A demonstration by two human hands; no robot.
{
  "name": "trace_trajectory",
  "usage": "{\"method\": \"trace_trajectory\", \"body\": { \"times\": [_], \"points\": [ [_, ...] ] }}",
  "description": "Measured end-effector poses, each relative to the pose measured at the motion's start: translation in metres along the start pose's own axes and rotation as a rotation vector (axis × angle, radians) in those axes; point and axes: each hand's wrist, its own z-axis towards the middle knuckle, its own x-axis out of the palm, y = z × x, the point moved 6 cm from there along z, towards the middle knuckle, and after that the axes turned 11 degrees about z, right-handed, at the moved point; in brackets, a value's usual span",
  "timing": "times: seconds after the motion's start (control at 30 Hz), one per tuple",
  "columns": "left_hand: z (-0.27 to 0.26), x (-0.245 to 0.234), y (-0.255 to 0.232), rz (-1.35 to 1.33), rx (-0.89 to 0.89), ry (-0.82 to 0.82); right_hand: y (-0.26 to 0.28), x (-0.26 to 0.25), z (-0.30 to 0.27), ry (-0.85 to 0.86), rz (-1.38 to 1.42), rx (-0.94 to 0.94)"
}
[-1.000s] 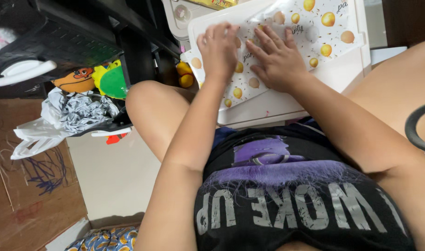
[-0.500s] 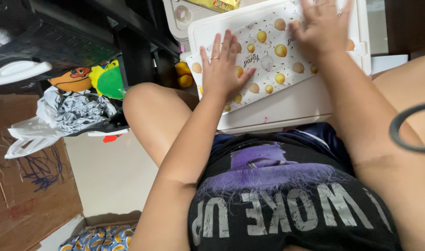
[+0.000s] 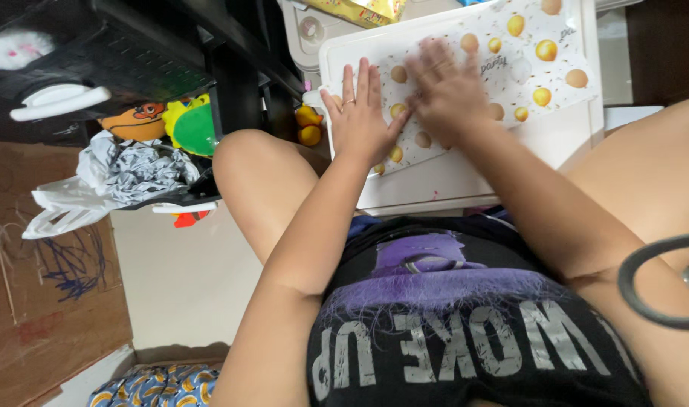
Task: The person wraps a white box with patterned paper by folding the edges around the box and securing them with tape.
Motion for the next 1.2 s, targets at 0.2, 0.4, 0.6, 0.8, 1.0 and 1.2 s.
{"method": "trace_trajectory", "body": {
  "times": [0.2, 0.4, 0.6, 0.8, 1.0, 1.2],
  "points": [
    [0.003, -0.003, 0.0, 0.006, 0.034, -0.004, -0.025, -0.027, -0.012, 0.076, 0.145, 0.223],
    [-0.002, -0.007, -0.001, 0.0, 0.038, -0.012, -0.106, -0.083, -0.039, -0.077, 0.068, 0.512],
    [-0.003, -0.007, -0.001, -0.001, 0.026, 0.014, -0.077, -0.054, -0.037, -0.183, 0.118, 0.311],
    [0.002, 0.001, 0.0, 0.034, 0.032, -0.081, 0.037, -0.01, -0.04, 0.011, 0.073, 0.004],
    [0.002, 0.001, 0.003, 0.017, 0.022, -0.023, -0.043, -0.036, -0.052, 0.27, 0.09, 0.506],
    [0.007, -0.001, 0.007, 0.001, 0.056, -0.057, -0.102, -0.086, -0.078, -0.039, 0.04, 0.763]
  ]
}}
